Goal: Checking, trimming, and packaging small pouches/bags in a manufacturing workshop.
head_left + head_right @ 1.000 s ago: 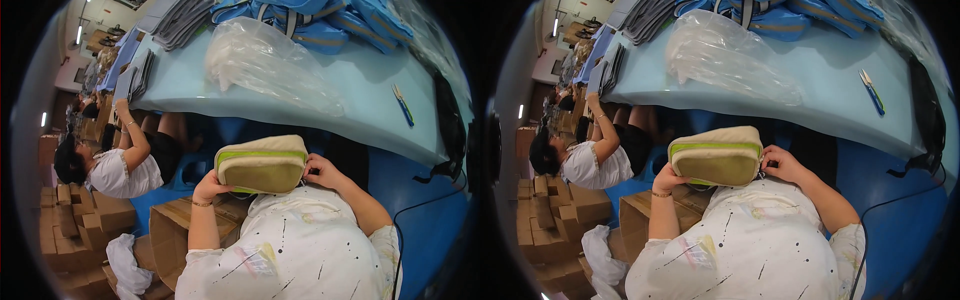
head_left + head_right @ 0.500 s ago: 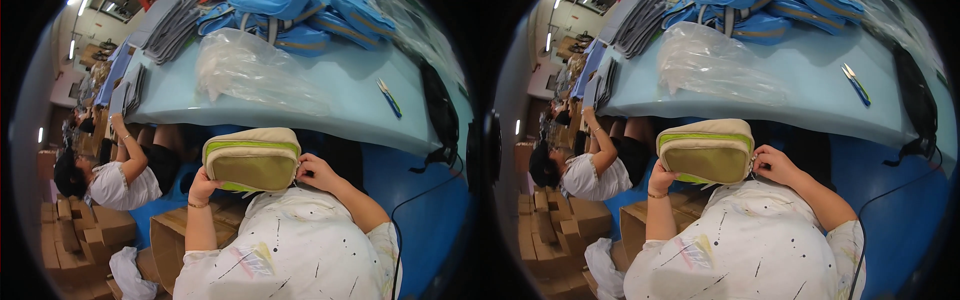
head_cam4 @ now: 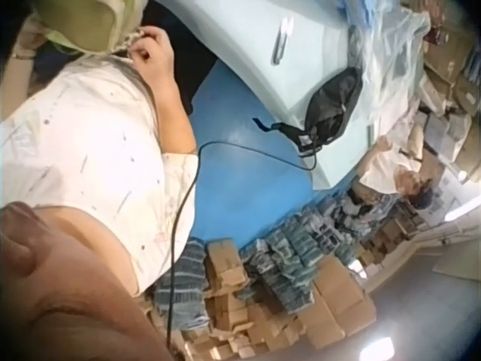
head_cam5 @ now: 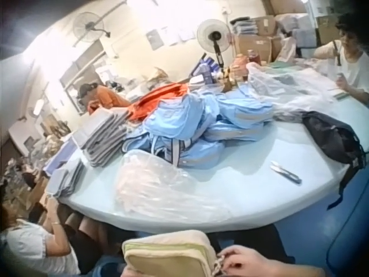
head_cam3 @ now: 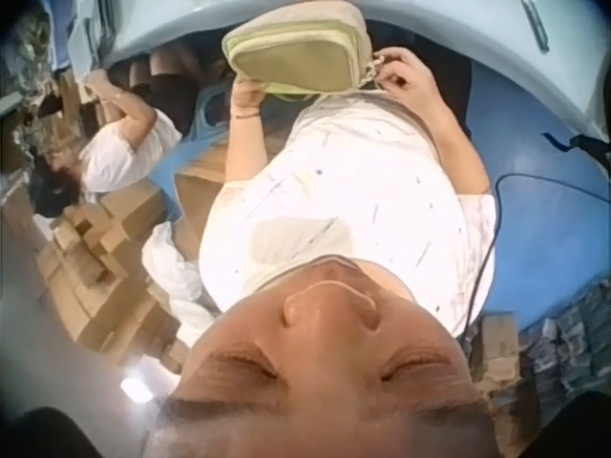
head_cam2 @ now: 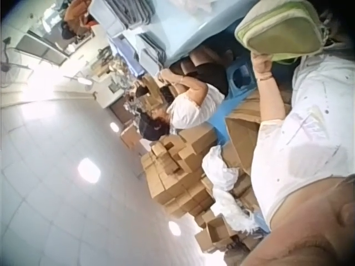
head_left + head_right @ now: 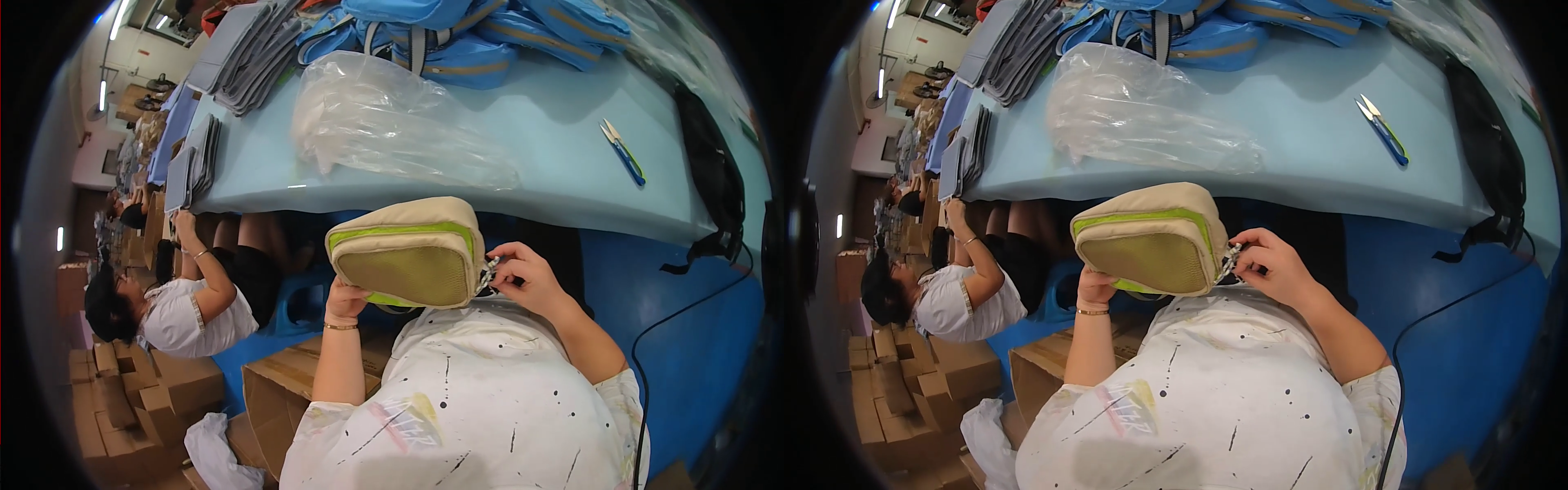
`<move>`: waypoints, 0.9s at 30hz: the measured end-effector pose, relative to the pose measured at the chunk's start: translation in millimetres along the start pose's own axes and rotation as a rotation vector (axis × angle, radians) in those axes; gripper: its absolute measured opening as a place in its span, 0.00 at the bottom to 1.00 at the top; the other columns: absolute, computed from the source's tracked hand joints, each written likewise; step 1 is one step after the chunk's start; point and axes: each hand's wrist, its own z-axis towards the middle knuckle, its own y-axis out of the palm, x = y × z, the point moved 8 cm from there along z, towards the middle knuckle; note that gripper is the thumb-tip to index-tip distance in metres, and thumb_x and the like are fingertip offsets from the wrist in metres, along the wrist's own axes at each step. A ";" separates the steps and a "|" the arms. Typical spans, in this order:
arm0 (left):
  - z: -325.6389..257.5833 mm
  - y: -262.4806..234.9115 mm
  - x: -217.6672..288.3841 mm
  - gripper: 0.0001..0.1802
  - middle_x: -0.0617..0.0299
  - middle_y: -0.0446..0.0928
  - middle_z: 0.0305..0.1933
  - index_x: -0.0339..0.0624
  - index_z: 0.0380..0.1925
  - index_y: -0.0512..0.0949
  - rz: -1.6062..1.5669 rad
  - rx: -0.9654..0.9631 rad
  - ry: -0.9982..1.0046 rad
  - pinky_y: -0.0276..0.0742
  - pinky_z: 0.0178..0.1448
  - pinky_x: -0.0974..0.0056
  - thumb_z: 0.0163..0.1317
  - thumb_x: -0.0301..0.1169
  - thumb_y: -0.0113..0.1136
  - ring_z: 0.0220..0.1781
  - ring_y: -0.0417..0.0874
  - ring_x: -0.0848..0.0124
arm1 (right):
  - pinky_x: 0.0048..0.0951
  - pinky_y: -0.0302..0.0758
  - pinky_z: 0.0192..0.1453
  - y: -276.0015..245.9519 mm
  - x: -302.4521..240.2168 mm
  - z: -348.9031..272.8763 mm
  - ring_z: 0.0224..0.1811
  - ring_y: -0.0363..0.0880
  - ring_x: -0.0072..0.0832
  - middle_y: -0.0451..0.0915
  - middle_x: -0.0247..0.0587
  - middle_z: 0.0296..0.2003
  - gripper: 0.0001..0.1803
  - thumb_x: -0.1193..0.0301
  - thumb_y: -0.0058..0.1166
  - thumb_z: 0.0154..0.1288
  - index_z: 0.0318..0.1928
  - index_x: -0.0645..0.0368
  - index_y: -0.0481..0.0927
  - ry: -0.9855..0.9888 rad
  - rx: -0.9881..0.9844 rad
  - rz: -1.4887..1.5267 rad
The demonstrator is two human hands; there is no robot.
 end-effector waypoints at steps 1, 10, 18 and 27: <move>1.0 1.6 0.0 0.40 0.54 0.71 0.61 0.38 0.58 0.69 0.003 0.003 0.007 0.63 0.67 0.55 0.36 0.10 0.57 0.63 0.69 0.57 | 0.20 0.75 0.36 -1.5 0.2 -0.7 0.36 0.76 0.21 0.72 0.40 0.47 0.08 0.84 0.60 0.49 0.29 0.58 0.78 -0.006 -0.005 0.002; 3.9 19.2 3.0 0.40 0.55 0.73 0.59 0.38 0.57 0.70 0.013 -0.048 -0.013 0.66 0.65 0.57 0.36 0.10 0.58 0.62 0.71 0.60 | 0.20 0.76 0.36 -10.0 3.4 -3.0 0.38 0.76 0.23 0.72 0.40 0.47 0.09 0.85 0.59 0.49 0.28 0.59 0.77 0.011 0.025 -0.013; 6.0 23.5 -0.9 0.38 0.56 0.73 0.58 0.38 0.56 0.70 0.066 -0.073 -0.035 0.68 0.63 0.58 0.38 0.10 0.60 0.61 0.72 0.61 | 0.24 0.76 0.39 -11.2 8.2 -7.8 0.39 0.77 0.25 0.72 0.41 0.47 0.08 0.84 0.59 0.50 0.29 0.59 0.77 0.052 -0.034 -0.072; 14.4 40.3 -50.7 0.34 0.60 0.76 0.53 0.39 0.52 0.74 0.099 -0.076 -0.224 0.68 0.63 0.59 0.39 0.11 0.62 0.57 0.75 0.66 | 0.31 0.63 0.64 -48.6 6.4 16.1 0.60 0.67 0.31 0.67 0.44 0.59 0.31 0.69 0.59 0.59 0.62 0.60 0.64 0.060 0.077 0.246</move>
